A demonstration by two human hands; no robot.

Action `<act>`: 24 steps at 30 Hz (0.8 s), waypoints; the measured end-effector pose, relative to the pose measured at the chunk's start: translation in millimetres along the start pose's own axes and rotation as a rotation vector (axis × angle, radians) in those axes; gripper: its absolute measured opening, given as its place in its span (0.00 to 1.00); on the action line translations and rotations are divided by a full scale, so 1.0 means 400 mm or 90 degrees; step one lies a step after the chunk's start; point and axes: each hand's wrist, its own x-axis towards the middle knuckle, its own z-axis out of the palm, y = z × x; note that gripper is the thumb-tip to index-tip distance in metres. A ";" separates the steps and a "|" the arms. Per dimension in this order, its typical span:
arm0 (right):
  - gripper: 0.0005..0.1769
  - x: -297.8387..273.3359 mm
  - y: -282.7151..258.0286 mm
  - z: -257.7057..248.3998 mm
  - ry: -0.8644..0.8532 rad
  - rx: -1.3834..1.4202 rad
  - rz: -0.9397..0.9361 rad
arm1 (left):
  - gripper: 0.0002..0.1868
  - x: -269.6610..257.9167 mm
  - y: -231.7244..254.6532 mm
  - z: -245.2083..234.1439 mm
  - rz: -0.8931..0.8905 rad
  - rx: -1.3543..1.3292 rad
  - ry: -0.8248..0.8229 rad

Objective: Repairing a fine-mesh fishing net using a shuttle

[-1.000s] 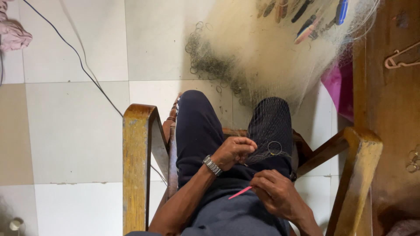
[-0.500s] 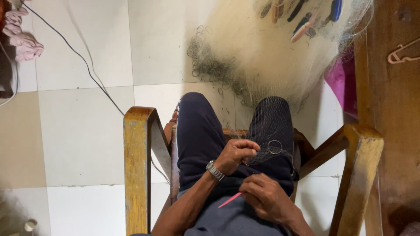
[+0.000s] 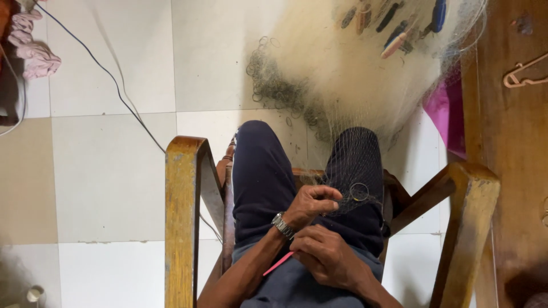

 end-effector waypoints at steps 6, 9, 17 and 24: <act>0.03 -0.022 0.012 0.014 -0.022 -0.022 0.031 | 0.06 -0.008 0.011 0.005 0.000 -0.064 0.038; 0.03 -0.040 0.016 0.019 -0.007 -0.038 0.029 | 0.08 -0.008 0.008 0.011 0.000 -0.108 0.036; 0.04 -0.014 0.003 0.009 0.017 -0.012 0.015 | 0.11 0.003 -0.048 0.019 0.135 0.064 0.035; 0.05 0.012 0.023 0.036 0.042 -0.008 -0.046 | 0.07 0.002 -0.063 0.045 0.228 0.117 0.172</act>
